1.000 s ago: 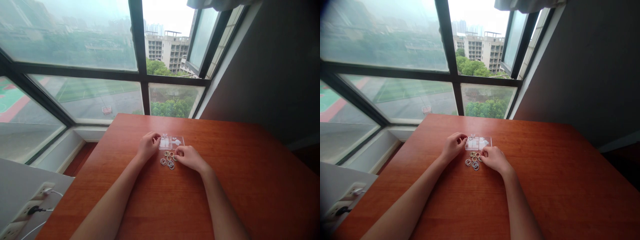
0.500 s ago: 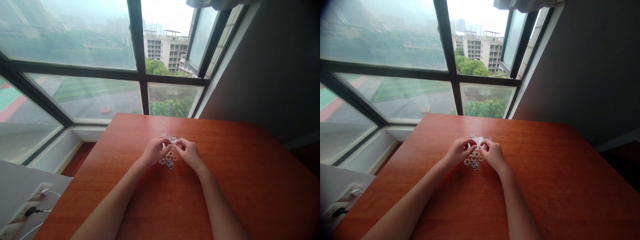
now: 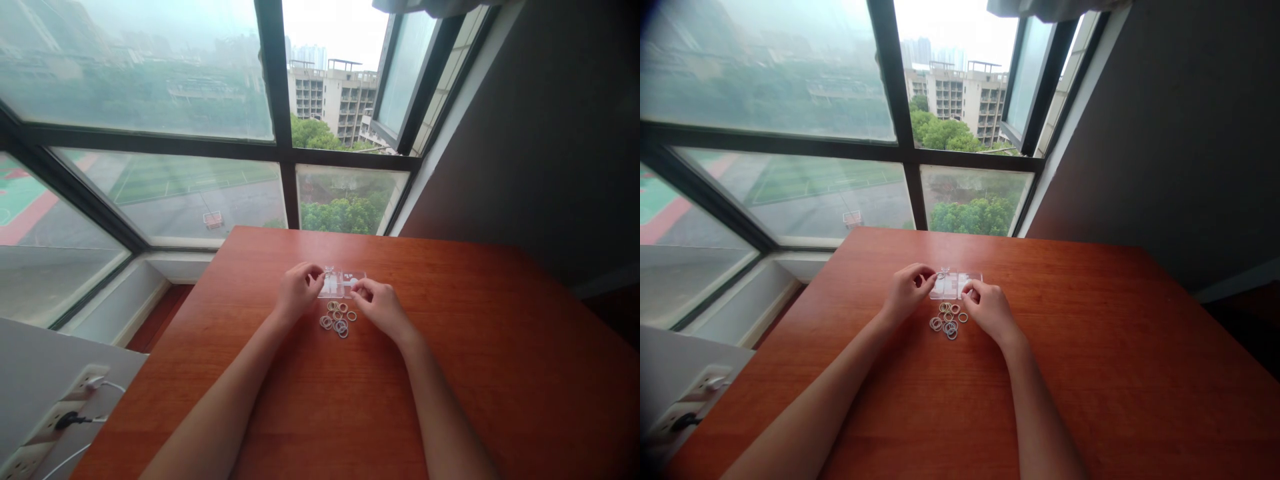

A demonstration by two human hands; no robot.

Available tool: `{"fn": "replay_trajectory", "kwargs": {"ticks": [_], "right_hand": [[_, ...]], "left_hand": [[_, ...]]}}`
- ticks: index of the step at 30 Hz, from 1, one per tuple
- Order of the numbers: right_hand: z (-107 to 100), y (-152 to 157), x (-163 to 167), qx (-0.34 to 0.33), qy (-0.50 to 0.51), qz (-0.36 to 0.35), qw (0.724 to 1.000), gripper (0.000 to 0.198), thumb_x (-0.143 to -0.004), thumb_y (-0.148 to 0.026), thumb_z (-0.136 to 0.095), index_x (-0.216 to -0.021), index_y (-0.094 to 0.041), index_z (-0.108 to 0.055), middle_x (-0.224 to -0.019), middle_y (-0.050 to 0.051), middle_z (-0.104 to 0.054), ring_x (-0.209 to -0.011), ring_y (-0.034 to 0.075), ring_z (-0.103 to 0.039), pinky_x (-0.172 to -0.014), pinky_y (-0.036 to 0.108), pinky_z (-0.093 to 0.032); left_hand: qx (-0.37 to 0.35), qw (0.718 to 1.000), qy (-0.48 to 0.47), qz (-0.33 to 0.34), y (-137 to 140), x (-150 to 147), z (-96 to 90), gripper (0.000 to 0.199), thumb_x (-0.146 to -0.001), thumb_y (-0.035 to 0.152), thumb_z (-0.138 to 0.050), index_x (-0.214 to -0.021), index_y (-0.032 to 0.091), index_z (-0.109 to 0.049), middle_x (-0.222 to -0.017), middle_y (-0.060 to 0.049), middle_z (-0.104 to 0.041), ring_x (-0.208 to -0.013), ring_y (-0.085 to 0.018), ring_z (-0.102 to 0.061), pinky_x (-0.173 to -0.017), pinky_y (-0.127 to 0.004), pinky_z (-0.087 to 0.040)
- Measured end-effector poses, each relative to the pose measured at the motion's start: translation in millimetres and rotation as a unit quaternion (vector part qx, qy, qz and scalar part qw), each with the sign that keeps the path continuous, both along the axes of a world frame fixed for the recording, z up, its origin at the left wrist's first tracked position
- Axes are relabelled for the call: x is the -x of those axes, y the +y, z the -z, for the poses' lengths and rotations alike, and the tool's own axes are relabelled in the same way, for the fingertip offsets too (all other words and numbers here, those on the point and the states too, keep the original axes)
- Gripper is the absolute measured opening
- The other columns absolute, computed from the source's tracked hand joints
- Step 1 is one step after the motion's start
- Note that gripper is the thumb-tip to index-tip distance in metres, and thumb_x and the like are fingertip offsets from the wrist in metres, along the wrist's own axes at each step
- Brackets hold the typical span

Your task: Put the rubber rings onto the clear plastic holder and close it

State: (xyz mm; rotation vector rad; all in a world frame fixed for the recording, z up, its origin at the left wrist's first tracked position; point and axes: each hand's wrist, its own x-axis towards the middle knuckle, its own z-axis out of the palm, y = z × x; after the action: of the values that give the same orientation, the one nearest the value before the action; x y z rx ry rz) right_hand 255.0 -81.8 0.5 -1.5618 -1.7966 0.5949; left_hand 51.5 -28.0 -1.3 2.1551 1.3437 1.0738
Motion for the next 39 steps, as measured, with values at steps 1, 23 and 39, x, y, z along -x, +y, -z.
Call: {"fn": "replay_trajectory", "kwargs": {"ticks": [1,23,39], "right_hand": [[-0.4,-0.6,-0.6,0.008,-0.012,-0.009,1.0,0.012,-0.08,-0.026,-0.056,-0.078,-0.02,-0.066,-0.06,-0.002,-0.06,-0.056,0.012,-0.052,-0.055,0.022,-0.035],[-8.1,-9.2,-0.7,0.123,-0.194,-0.05,0.972,0.008,-0.076,-0.022,-0.06,-0.073,-0.023,-0.068,-0.069,-0.002,-0.067,-0.061,0.011,-0.055,-0.053,0.023,-0.026],[-1.0,-1.7,2.3,-0.071,-0.072,0.05,0.994,0.012,-0.08,-0.027,-0.058,-0.084,-0.021,-0.068,-0.06,-0.003,-0.058,-0.055,0.012,-0.051,-0.058,0.021,-0.035]], "left_hand": [[0.0,1.0,-0.005,-0.012,2.7,2.5,1.9,0.011,-0.083,0.024,-0.057,-0.077,0.018,-0.064,-0.074,-0.001,-0.065,-0.062,-0.011,-0.053,-0.06,-0.022,-0.04],[0.006,1.0,0.001,-0.02,4.9,4.4,4.1,0.01,-0.084,0.02,-0.056,-0.083,0.017,-0.066,-0.078,-0.001,-0.065,-0.063,-0.011,-0.055,-0.062,-0.022,-0.042],[0.029,0.992,-0.024,0.116,-16.5,-17.8,-7.9,0.011,-0.085,0.023,-0.057,-0.083,0.017,-0.066,-0.074,-0.001,-0.064,-0.06,-0.01,-0.05,-0.058,-0.02,-0.039]]}}
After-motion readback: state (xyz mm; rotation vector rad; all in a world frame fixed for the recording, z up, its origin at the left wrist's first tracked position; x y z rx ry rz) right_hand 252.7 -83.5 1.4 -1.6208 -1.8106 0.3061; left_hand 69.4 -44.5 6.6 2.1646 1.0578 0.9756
